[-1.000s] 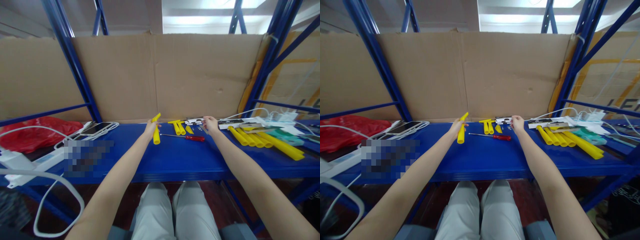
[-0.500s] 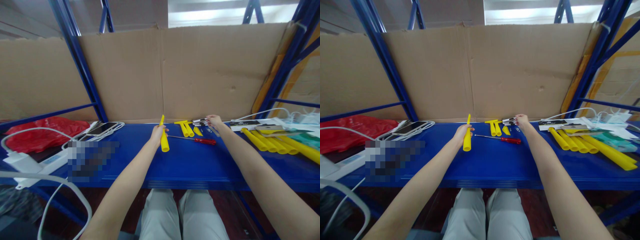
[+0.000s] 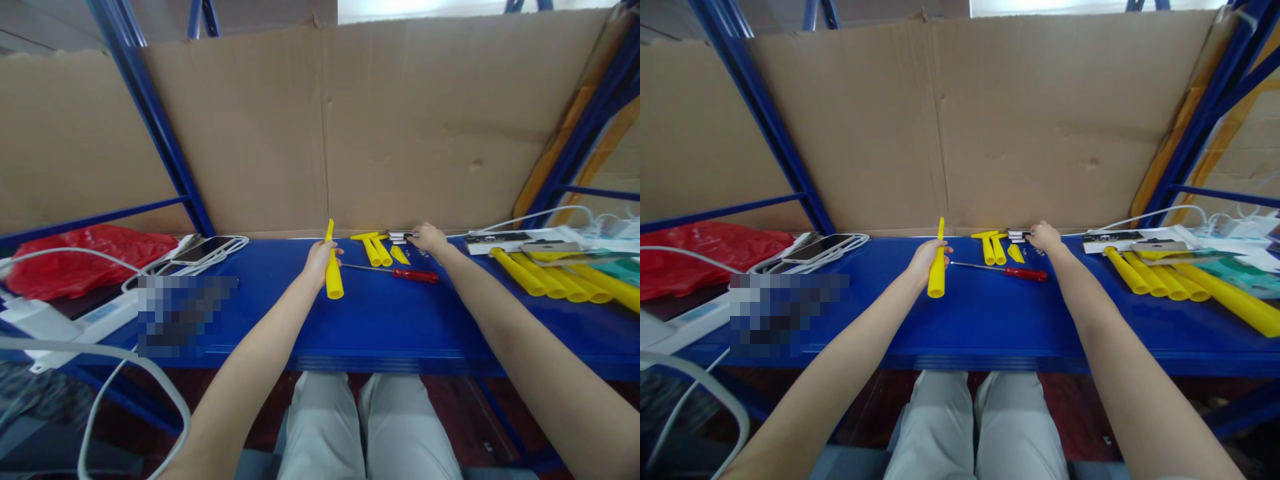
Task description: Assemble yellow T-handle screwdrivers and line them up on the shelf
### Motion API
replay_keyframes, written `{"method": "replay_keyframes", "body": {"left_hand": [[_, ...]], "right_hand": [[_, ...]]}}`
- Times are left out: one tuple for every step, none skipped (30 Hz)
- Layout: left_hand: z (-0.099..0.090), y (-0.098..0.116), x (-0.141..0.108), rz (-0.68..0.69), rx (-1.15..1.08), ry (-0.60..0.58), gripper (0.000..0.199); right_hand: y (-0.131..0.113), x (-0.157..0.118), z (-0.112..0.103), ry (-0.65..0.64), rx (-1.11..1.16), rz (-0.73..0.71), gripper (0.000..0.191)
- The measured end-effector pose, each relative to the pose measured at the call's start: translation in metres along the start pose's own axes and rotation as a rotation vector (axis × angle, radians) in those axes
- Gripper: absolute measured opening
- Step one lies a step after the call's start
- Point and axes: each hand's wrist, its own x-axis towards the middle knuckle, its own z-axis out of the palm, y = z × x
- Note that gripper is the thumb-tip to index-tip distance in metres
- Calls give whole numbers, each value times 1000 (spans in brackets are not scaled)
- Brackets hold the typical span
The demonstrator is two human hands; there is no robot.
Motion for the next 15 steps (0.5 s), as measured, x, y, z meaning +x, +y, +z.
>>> {"method": "replay_keyframes", "body": {"left_hand": [[0, 0, 0, 1, -1, 0, 16], [0, -1, 0, 2, -3, 0, 15], [0, -1, 0, 2, -5, -2, 15], [0, -2, 0, 3, -7, -3, 15], [0, -2, 0, 4, -6, -5, 16], [0, -2, 0, 7, -4, -9, 17], [1, -2, 0, 11, -2, -12, 19], [1, -2, 0, 15, 0, -15, 20], [1, -1, -1, 17, 1, -18, 20], [2, 0, -2, 17, 3, -20, 21], [2, 1, -4, 12, 6, -22, 20], [3, 1, -5, 6, 10, -24, 20], [3, 2, -6, 1, 13, -27, 19], [4, 3, -7, -2, 15, -30, 19], [4, 3, -8, -3, 16, -34, 20]], "right_hand": [[-2, -2, 0, 16, -34, 4, 40], [-4, -3, 0, 34, -62, 21, 42], [-6, -4, 0, 47, -84, 47, 43], [-7, -4, -1, 49, -100, 74, 43], [-8, -3, -1, 41, -109, 97, 44], [-8, -2, -1, 24, -111, 115, 44], [-8, -1, -1, 1, -108, 124, 44], [-8, 1, -1, -22, -102, 126, 44], [-8, 2, -1, -40, -97, 122, 44], [-7, 3, 0, -49, -93, 115, 43], [-7, 4, 1, -53, -90, 107, 42], [-6, 4, 1, -55, -88, 100, 41], [-6, 4, 2, -55, -86, 94, 41], [-5, 4, 3, -57, -84, 89, 41], [-5, 3, 3, -60, -82, 88, 41]]}}
